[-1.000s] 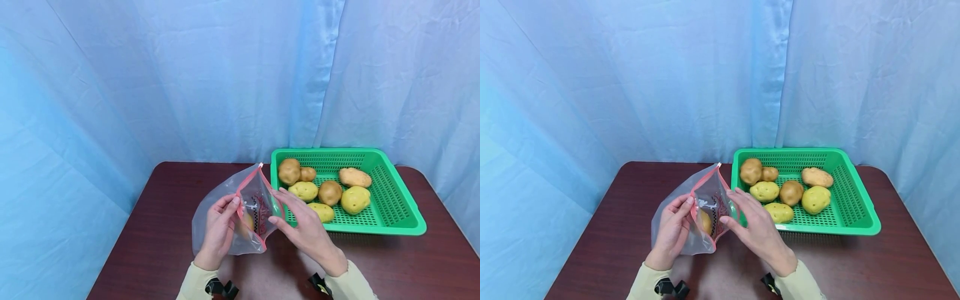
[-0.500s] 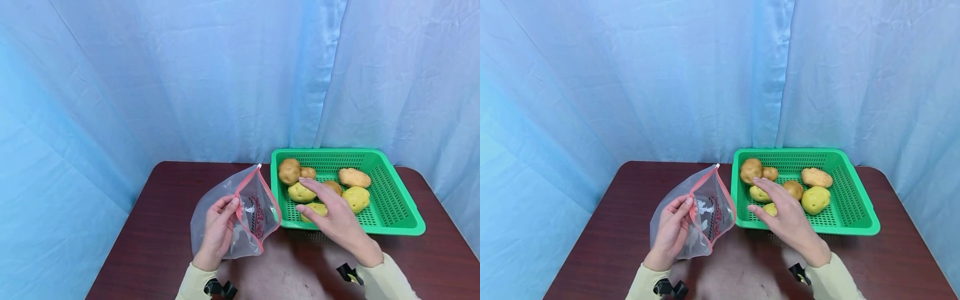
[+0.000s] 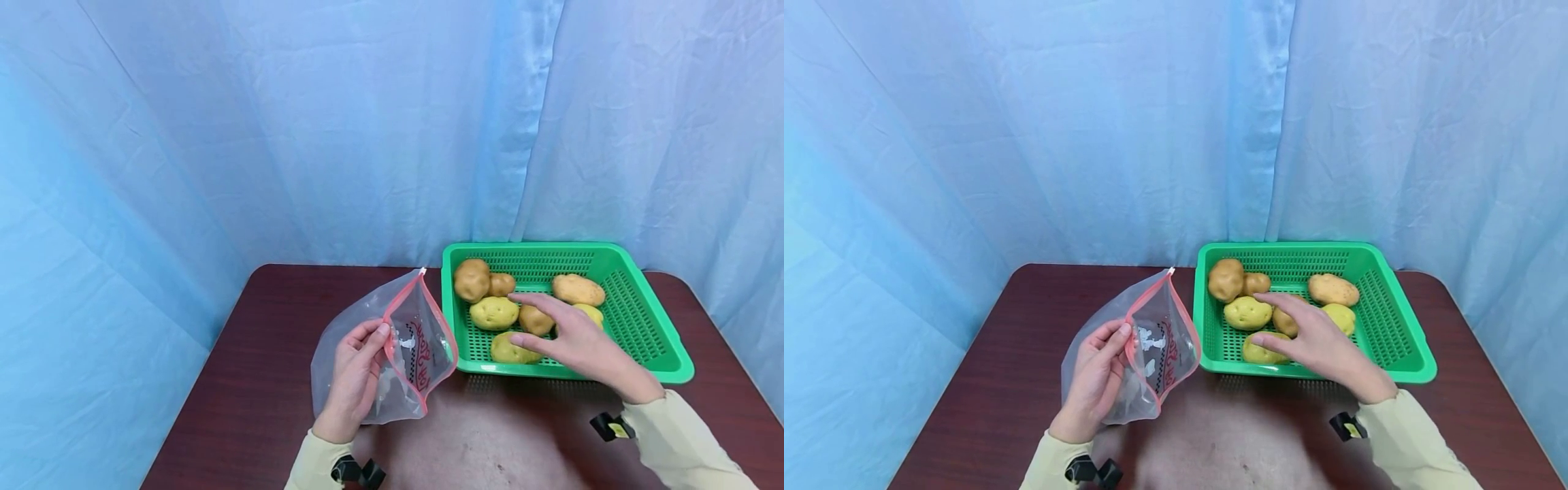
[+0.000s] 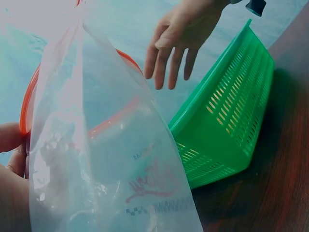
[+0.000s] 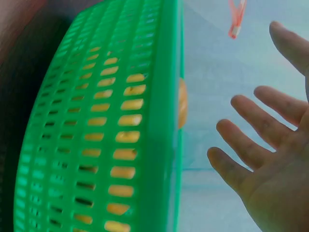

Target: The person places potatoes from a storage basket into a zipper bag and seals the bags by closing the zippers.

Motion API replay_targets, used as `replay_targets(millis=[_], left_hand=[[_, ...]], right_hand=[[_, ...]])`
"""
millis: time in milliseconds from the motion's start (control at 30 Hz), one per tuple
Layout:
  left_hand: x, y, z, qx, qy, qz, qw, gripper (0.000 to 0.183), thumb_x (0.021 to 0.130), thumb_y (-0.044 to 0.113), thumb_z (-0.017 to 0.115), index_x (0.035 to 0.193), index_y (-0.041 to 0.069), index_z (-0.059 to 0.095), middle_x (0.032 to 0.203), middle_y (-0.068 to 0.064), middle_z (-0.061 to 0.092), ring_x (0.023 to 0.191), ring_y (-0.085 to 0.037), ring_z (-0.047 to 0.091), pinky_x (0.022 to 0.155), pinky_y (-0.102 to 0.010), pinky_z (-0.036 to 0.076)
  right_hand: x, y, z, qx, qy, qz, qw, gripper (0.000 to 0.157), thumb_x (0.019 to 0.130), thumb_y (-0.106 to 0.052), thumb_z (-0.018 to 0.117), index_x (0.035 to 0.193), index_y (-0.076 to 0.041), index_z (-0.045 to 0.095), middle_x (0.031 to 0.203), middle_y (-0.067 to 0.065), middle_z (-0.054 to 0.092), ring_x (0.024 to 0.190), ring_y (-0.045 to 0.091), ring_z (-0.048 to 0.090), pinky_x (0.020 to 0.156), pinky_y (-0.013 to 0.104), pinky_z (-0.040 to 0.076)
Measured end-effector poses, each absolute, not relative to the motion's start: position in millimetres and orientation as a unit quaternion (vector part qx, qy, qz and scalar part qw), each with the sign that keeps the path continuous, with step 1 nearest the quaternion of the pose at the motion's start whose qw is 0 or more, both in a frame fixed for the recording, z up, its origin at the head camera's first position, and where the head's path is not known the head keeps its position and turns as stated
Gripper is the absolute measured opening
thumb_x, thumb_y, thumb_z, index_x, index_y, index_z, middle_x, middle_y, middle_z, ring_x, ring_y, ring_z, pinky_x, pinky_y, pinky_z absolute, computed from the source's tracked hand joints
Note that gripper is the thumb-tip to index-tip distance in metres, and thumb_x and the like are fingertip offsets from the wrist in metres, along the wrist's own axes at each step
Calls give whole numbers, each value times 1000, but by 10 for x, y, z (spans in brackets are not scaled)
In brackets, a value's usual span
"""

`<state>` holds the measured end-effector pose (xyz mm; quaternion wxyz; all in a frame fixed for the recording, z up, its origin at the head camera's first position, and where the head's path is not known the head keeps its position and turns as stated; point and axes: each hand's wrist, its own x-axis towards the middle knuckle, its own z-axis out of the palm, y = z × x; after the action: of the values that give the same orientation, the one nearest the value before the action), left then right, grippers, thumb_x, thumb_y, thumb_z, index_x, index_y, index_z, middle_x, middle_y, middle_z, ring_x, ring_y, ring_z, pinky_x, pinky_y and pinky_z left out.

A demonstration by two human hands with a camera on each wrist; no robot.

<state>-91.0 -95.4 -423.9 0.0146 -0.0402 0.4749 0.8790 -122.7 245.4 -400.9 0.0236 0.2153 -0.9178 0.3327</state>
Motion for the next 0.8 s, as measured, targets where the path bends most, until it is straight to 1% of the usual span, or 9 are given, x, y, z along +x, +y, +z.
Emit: replay_targets(millis=[267, 467, 633, 800], left_hand=[[-904, -963, -4233, -45, 477, 878, 16, 8, 101, 3, 65, 104, 6, 72, 87, -4, 68, 74, -11, 64, 71, -21, 57], [-906, -969, -4243, -50, 481, 875, 19, 7, 100, 4, 66, 105, 6, 72, 89, -4, 68, 75, -11, 64, 71, -22, 57], [-901, -966, -4250, -50, 482, 875, 19, 8, 100, 4, 65, 104, 6, 72, 89, -4, 68, 75, -11, 63, 71, -21, 57], [-897, -961, -4251, -47, 483, 874, 18, 8, 100, 3, 66, 104, 7, 72, 89, -4, 68, 75, -11, 64, 71, -21, 57]], right_hand=[[-1317, 2573, -4124, 238, -917, 321, -9, 61, 93, -39, 78, 144, -13, 58, 143, 4, 60, 130, 31, 58, 98, 56, 49], [-1372, 2617, -4206, 240, -917, 318, -32, 60, 94, -41, 76, 144, -12, 60, 141, 5, 62, 127, 32, 60, 97, 58, 50], [-1411, 2625, -4248, 235, -918, 316, -55, 59, 95, -43, 75, 143, -12, 60, 138, 3, 64, 127, 31, 60, 98, 57, 50], [-1443, 2622, -4262, 234, -915, 317, -87, 60, 95, -45, 74, 143, -11, 60, 140, 2, 63, 128, 32, 59, 99, 57, 50]])
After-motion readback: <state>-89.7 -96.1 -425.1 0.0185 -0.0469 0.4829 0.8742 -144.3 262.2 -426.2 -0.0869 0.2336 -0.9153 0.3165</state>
